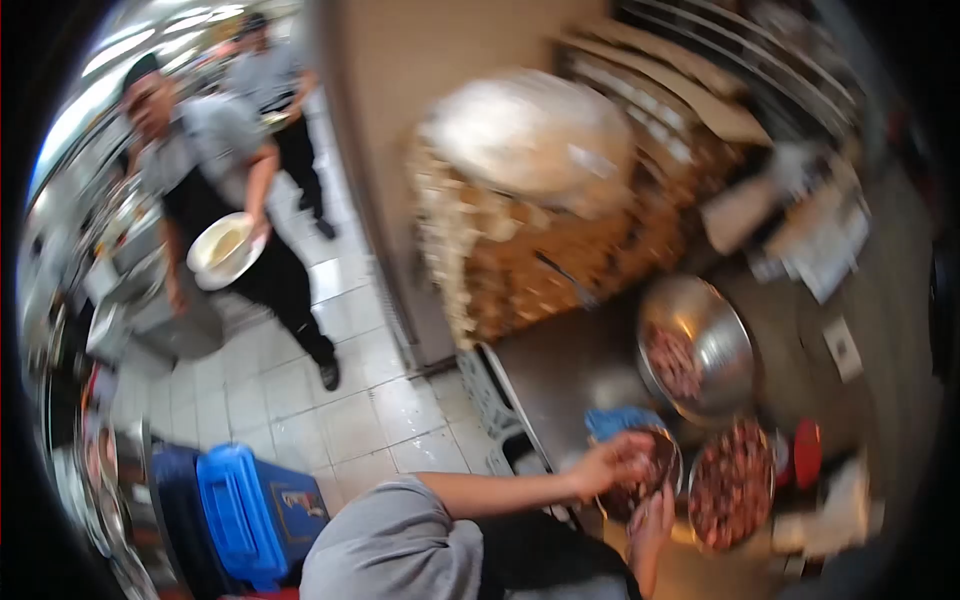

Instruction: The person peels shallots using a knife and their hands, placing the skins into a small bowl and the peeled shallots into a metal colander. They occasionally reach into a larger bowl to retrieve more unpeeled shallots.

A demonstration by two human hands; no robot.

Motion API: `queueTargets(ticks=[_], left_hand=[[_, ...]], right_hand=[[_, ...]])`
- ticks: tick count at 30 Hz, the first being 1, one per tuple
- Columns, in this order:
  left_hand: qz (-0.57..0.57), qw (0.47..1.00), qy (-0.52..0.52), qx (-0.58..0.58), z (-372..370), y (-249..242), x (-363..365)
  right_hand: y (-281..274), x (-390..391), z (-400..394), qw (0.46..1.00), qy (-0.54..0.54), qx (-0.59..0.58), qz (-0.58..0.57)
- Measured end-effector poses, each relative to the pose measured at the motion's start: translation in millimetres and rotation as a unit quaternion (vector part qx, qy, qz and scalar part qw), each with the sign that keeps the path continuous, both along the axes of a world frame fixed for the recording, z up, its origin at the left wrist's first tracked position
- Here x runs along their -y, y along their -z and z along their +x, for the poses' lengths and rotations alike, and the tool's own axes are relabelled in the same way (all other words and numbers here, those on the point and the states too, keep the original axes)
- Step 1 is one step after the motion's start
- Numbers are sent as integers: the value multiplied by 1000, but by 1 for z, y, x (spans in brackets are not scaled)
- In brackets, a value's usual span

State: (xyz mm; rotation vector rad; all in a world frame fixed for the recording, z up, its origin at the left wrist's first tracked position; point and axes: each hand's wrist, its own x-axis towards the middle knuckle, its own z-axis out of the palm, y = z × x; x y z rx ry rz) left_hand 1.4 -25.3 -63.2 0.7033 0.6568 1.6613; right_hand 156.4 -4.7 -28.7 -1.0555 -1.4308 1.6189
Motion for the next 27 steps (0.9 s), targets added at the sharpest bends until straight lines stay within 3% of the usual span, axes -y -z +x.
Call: queueTargets(ticks=[2,8,16,19,24,27], left_hand=[[-32,998,40,48,-11,-24,6],[-83,996,39,-5,-12,-43,1],[-116,991,64,3,-1,-41,-11],[-104,993,61,12,1,-41,-12],[-87,994,72,-8,-1,-34,-14],[-113,991,76,3,0,-38,-15]], right_hand=[[9,-6,9,1000,5,-16,10],[-25,1,14,998,-29,22,53],[-24,14,15,995,-62,-59,-53],[-37,17,5,997,-73,0,-35],[-13,10,10,985,-49,118,118],[-17,8,12,995,-27,91,37]])
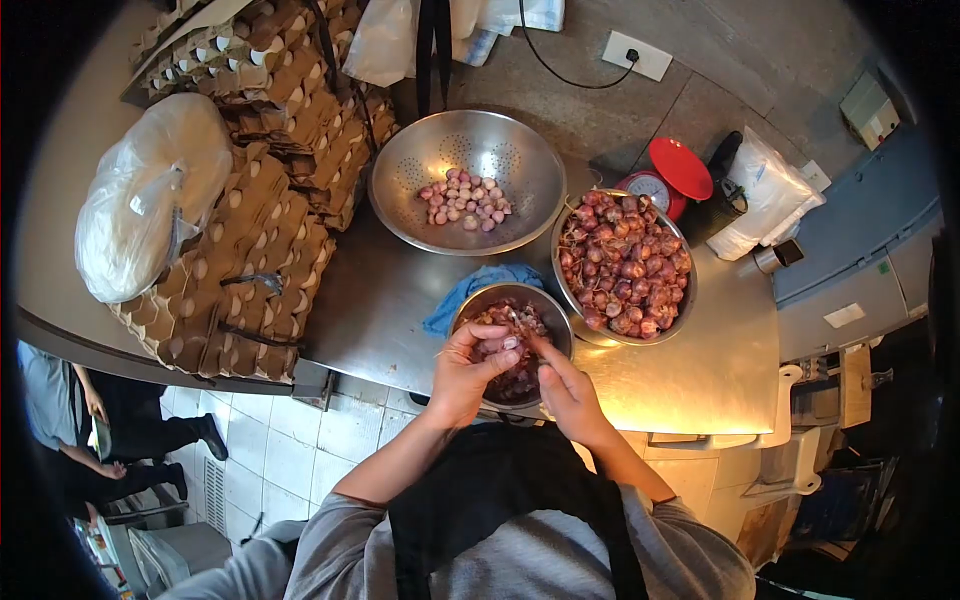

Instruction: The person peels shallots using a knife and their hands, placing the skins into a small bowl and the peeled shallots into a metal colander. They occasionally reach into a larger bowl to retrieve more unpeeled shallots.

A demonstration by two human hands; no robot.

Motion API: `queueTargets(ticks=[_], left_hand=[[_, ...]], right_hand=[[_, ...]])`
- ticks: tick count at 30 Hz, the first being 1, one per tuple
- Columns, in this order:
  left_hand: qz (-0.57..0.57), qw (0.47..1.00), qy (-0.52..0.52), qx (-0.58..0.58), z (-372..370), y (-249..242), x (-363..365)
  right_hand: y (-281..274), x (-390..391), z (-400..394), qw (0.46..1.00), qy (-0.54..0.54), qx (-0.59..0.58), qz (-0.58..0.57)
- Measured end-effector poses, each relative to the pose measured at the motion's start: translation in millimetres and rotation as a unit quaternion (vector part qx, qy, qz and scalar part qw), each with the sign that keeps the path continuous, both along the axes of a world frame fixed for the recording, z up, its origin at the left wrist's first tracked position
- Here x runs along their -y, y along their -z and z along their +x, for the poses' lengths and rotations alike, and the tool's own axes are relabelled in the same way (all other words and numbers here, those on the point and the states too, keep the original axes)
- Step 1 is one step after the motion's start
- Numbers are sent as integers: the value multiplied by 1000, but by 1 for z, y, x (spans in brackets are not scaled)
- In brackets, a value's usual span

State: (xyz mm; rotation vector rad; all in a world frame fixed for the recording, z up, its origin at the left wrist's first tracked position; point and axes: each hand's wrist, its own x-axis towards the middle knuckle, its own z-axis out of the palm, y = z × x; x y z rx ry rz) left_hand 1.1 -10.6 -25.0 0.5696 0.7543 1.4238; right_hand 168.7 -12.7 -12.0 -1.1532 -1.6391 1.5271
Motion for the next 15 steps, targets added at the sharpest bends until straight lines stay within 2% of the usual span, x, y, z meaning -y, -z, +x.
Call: queueTargets(ticks=[1,3,5,7,9,11,14,15], left_hand=[[1,1000,-2,-1,0,0,0],[3,1000,-7,-5,-1,1,-1],[26,999,-4,-19,-1,1,1],[29,999,0,-23,-1,1,0],[11,1000,1,-18,-1,0,-1],[17,1000,12,-11,-2,2,0],[22,999,16,26,-1,-1,0],[23,999,15,42,-1,-2,-1]], right_hand=[[0,0,2,997,6,-44,-67],[-3,1,1,988,-2,-90,-125],[-9,5,-2,989,-28,-99,-110],[7,3,-8,998,-12,-67,16],[10,1,-9,998,4,-62,31],[4,0,-6,994,23,-85,-65],[14,-7,1,990,24,-109,-91],[12,-9,2,994,30,-79,-75]])
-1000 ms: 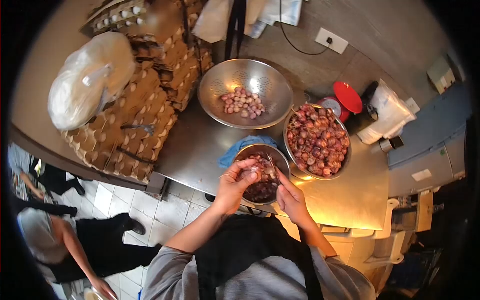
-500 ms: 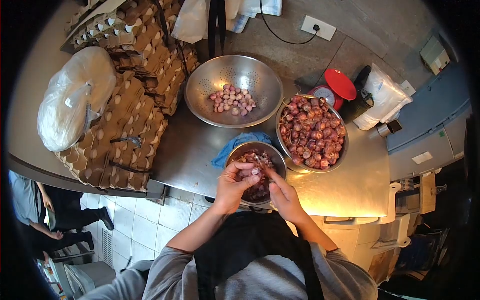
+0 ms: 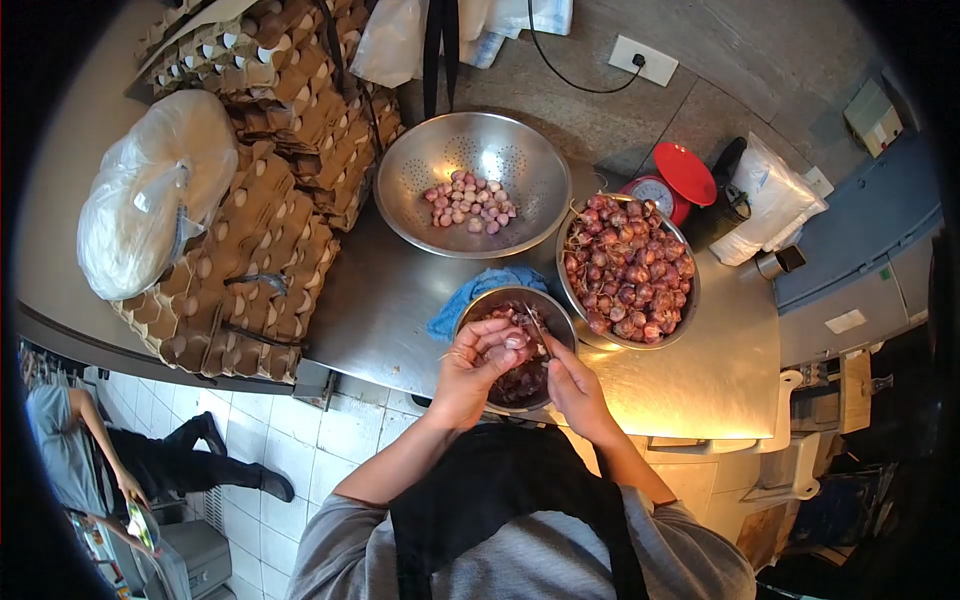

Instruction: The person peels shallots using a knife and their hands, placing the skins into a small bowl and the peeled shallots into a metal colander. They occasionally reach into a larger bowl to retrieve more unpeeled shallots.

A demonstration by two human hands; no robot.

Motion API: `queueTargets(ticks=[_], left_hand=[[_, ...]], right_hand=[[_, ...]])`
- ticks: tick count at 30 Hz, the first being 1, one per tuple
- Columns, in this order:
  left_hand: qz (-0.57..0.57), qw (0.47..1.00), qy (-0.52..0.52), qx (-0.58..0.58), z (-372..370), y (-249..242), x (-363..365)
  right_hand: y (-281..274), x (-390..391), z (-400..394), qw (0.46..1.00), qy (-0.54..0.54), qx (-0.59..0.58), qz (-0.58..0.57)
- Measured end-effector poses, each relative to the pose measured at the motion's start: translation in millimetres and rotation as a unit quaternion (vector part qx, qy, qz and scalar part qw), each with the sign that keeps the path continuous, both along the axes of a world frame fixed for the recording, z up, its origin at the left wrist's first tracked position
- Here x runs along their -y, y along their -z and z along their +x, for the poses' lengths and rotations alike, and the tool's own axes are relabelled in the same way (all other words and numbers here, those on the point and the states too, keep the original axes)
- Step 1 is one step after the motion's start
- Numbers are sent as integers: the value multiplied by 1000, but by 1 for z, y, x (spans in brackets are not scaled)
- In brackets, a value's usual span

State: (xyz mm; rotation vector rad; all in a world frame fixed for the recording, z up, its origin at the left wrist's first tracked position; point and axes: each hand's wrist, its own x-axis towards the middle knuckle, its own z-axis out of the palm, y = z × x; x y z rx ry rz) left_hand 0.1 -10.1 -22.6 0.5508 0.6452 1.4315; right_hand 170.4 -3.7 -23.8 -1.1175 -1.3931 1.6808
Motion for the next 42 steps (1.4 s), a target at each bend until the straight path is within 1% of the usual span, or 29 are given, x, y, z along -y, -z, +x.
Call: queueTargets(ticks=[2,5,8,11,13,15,17,20,22,24,27,29,31,34,36,37,39,40,42], left_hand=[[-12,1000,11,14,-2,-1,0],[-33,999,23,29,-4,-5,0],[-46,998,37,39,-6,0,0],[-54,997,42,25,-5,2,1],[-47,998,39,9,-4,3,3],[-29,999,32,-6,-3,6,4],[-21,999,41,-3,-4,5,5],[-28,998,49,11,-6,6,8],[-37,998,54,23,-7,5,10],[-43,997,59,35,-6,0,11],[-51,997,45,34,-5,4,13],[-50,997,54,36,-6,2,14],[-47,996,61,40,-6,0,16],[-47,996,62,45,-5,-2,18],[-52,996,55,48,-4,-3,18],[-52,996,53,50,-4,-1,19],[-52,996,50,54,-4,3,21],[-53,996,55,52,-4,2,21],[-53,995,67,48,-5,-1,21]], right_hand=[[-9,-2,-1,998,8,63,28],[-21,2,-5,994,23,91,49],[-22,3,-4,994,-36,79,69],[-11,7,-1,999,-39,2,8],[-11,9,-6,990,-35,73,112],[-13,9,-12,974,-34,118,192],[-19,9,-16,958,-37,135,249],[-22,11,-12,965,-41,155,208],[-15,12,-10,984,-29,96,147],[-14,13,-10,990,-26,68,123],[-21,17,-14,981,-33,91,169],[-24,18,-15,965,-31,128,228],[-17,18,-12,982,-26,97,160],[-21,22,-8,999,-24,47,-3],[-25,24,-9,998,-28,62,15],[-25,24,-11,990,-32,93,97],[-22,25,-12,980,-28,111,160],[-15,25,-10,985,-21,98,142],[-14,26,-10,996,-11,58,61]])
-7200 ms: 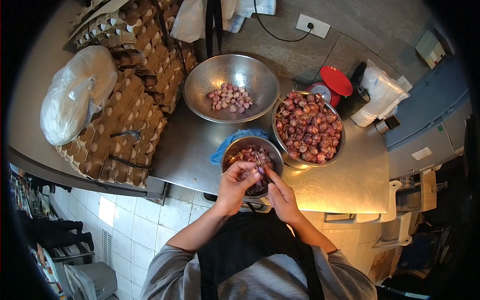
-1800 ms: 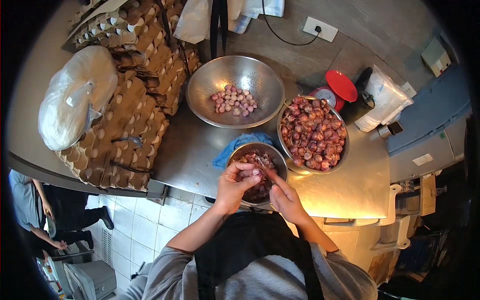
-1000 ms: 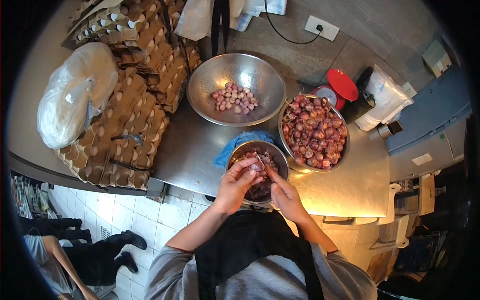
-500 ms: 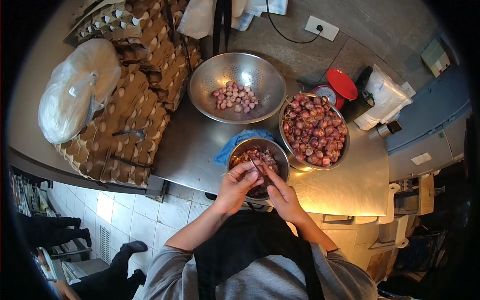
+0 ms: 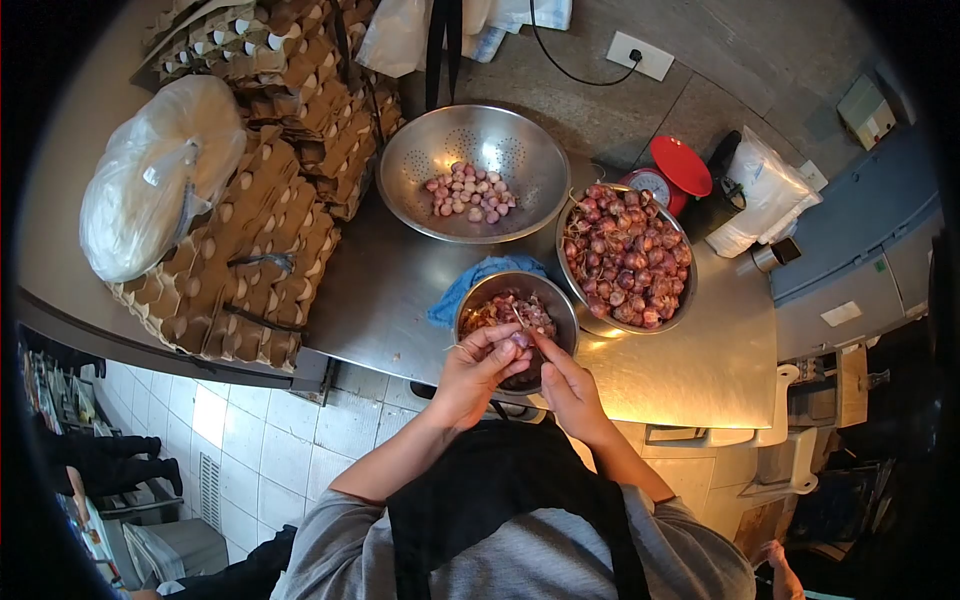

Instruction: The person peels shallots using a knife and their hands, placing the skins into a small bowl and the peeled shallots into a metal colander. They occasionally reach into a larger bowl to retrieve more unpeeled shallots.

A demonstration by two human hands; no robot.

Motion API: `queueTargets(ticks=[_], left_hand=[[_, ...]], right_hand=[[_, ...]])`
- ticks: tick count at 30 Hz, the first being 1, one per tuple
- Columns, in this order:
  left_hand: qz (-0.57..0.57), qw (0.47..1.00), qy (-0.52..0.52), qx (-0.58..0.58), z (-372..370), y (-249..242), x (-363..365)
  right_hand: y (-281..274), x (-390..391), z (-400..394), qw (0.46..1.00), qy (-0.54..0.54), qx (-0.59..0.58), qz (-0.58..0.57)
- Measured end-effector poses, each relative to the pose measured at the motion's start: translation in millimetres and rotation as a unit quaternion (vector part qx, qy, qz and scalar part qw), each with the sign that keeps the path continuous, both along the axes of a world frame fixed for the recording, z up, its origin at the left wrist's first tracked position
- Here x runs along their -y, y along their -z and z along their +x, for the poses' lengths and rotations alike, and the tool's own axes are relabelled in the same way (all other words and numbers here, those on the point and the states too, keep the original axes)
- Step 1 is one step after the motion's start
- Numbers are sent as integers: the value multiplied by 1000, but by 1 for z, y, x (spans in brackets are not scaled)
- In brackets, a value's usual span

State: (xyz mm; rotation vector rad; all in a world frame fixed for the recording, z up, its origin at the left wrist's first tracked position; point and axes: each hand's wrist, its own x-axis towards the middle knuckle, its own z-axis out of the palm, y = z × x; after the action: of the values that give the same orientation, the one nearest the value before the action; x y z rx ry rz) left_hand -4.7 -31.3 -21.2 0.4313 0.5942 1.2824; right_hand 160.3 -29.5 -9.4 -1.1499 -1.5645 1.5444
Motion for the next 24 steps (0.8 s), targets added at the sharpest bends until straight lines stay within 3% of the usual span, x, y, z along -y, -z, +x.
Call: queueTargets(ticks=[1,3,8,10,13,18,24], left_hand=[[-1,1000,-2,1,0,0,0],[-2,1000,-5,5,0,0,1],[1,1000,-4,8,-1,6,3],[-5,1000,-1,6,-1,3,4],[-18,1000,-2,4,0,-3,5],[-18,1000,-9,8,0,4,6],[-4,1000,10,11,-2,2,7]], right_hand=[[-6,2,-1,998,6,-26,-64],[-7,3,-1,999,2,-15,-49],[7,-1,-4,961,-5,91,261],[1,3,-1,996,-3,39,76],[0,6,3,997,5,-26,-75],[8,6,0,995,-11,13,95],[1,7,3,998,9,-32,-58]])
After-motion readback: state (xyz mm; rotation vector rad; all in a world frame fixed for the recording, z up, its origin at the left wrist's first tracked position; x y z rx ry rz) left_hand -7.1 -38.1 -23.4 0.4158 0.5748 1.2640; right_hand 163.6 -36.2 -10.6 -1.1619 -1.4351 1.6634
